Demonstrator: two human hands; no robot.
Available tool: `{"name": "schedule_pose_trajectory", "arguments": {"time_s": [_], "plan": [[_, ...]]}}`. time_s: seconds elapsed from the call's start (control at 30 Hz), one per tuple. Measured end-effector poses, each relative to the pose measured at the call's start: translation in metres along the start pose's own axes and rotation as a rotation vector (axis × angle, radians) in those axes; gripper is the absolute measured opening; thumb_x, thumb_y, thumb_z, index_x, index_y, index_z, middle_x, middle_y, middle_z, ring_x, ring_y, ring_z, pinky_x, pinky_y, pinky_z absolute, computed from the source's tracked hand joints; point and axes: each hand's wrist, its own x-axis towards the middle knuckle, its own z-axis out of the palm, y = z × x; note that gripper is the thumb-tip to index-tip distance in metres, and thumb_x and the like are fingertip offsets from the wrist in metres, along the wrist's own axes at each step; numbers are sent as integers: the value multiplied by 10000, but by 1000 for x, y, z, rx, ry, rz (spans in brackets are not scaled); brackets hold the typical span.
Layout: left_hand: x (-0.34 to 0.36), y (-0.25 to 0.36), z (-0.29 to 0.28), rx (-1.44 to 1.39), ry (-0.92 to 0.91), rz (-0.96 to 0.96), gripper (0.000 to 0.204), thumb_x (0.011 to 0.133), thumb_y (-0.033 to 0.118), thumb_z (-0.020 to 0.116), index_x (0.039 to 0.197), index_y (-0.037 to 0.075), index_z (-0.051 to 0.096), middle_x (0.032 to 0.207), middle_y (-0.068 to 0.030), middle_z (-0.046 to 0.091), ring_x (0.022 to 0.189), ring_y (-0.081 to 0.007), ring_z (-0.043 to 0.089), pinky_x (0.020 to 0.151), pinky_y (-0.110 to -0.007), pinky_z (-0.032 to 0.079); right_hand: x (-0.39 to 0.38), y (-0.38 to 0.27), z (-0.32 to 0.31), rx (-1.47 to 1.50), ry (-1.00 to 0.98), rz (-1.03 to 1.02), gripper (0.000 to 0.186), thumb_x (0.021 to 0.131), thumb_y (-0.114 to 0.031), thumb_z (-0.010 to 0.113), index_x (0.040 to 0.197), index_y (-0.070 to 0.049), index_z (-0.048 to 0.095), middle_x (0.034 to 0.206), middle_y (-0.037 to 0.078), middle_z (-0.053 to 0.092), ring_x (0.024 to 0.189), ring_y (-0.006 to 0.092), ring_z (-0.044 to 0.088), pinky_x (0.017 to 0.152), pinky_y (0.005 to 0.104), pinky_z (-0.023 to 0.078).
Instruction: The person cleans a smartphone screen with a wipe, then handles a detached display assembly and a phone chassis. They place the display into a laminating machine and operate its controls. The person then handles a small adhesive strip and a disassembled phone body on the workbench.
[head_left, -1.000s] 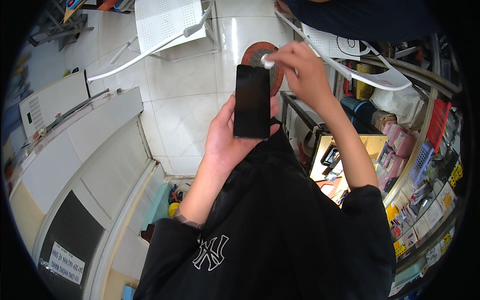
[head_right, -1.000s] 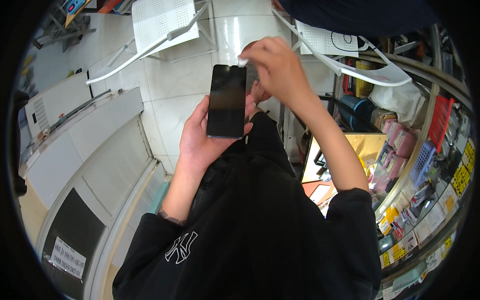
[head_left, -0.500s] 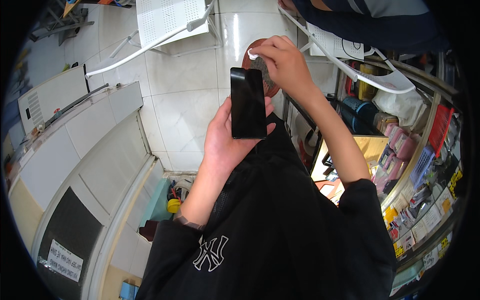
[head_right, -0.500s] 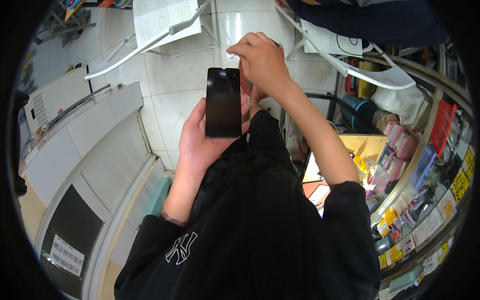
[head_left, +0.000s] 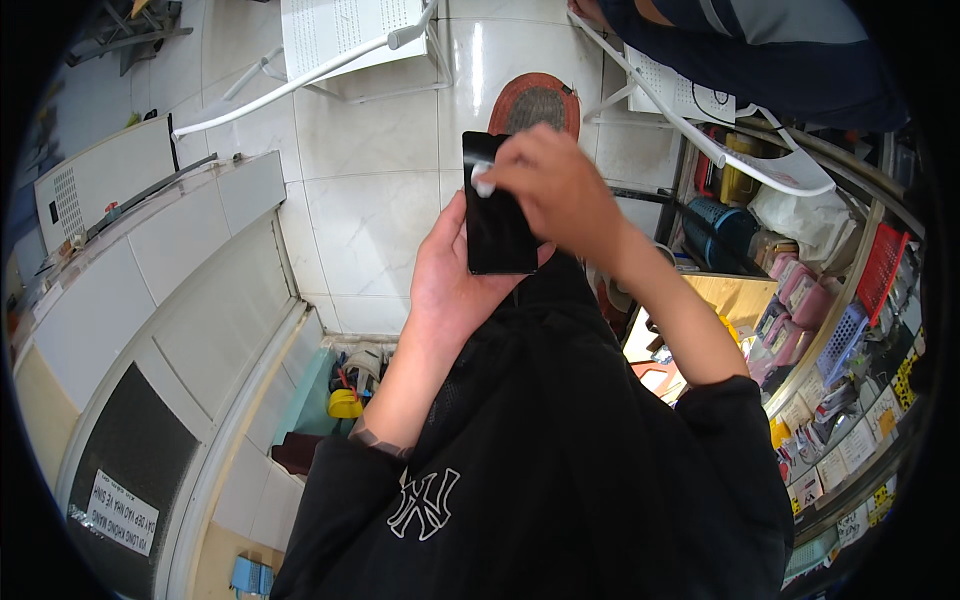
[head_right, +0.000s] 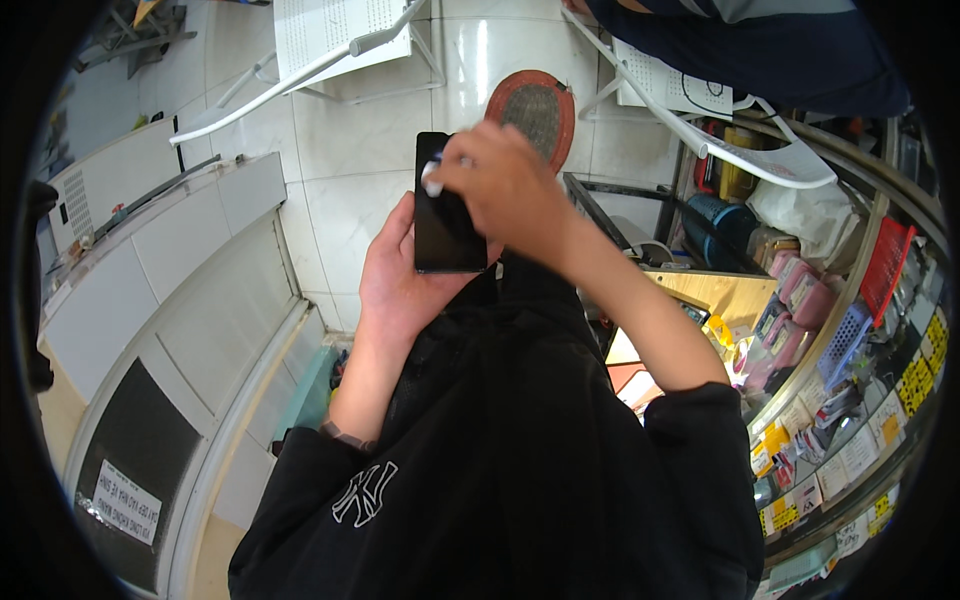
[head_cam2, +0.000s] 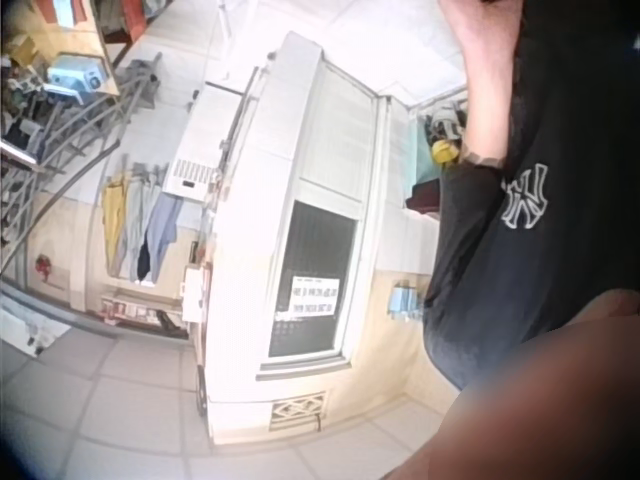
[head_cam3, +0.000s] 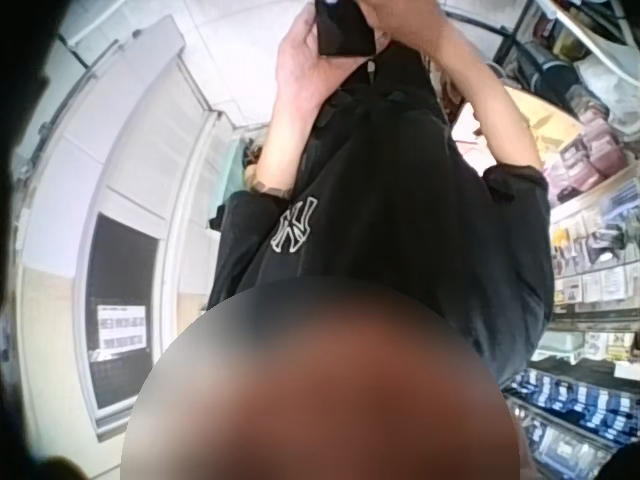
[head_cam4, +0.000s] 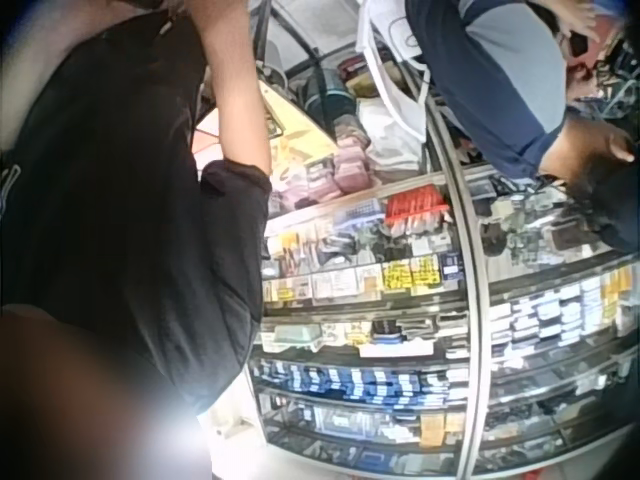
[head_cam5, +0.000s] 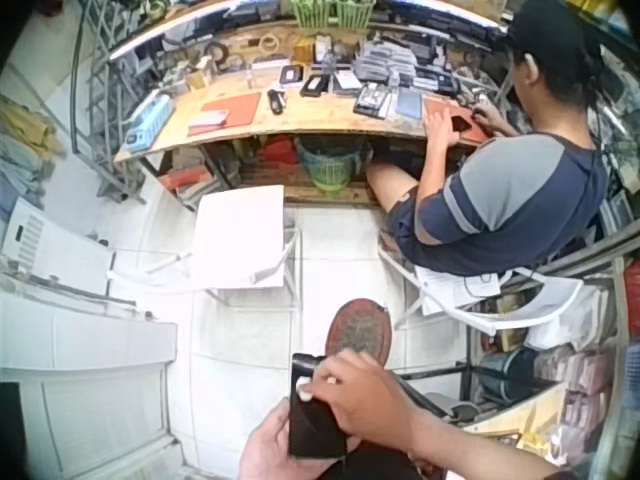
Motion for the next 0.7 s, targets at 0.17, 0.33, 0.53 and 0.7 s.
{"name": "schedule_pose_trajectory", "arguments": {"time_s": [0.17,0.33,0.53,0.7], "plan": [[0,-2,8,110,79,-17,558,1166,430,291,1511,59,524,1519,-163,582,1405,-345,549,1212,-589,365,18,33,-8,-114,144,121,269,803,-7,708,1027,-133,788,995,25,685,970,286,646,834,416,506],[3,3,2,-60,-130,-56,562,1166,430,286,1514,57,522,1487,-162,602,1375,-344,571,1193,-588,385,-3,-15,-32,138,-20,1,315,777,27,732,1021,-167,774,950,-3,651,928,267,632,813,399,508],[3,-1,6,16,-91,-86,598,1166,446,271,1558,42,474,1545,-178,559,1416,-342,547,1169,-582,410,-7,20,-23,35,-46,21,339,790,64,702,1046,-140,790,970,34,679,977,281,645,850,412,522],[2,-4,15,152,2,-81,648,1165,464,242,1617,28,404,1623,-201,489,1480,-339,499,1155,-574,419,13,95,-13,-156,123,241,268,890,42,686,1070,-110,813,974,85,712,968,301,663,849,398,532]]}}
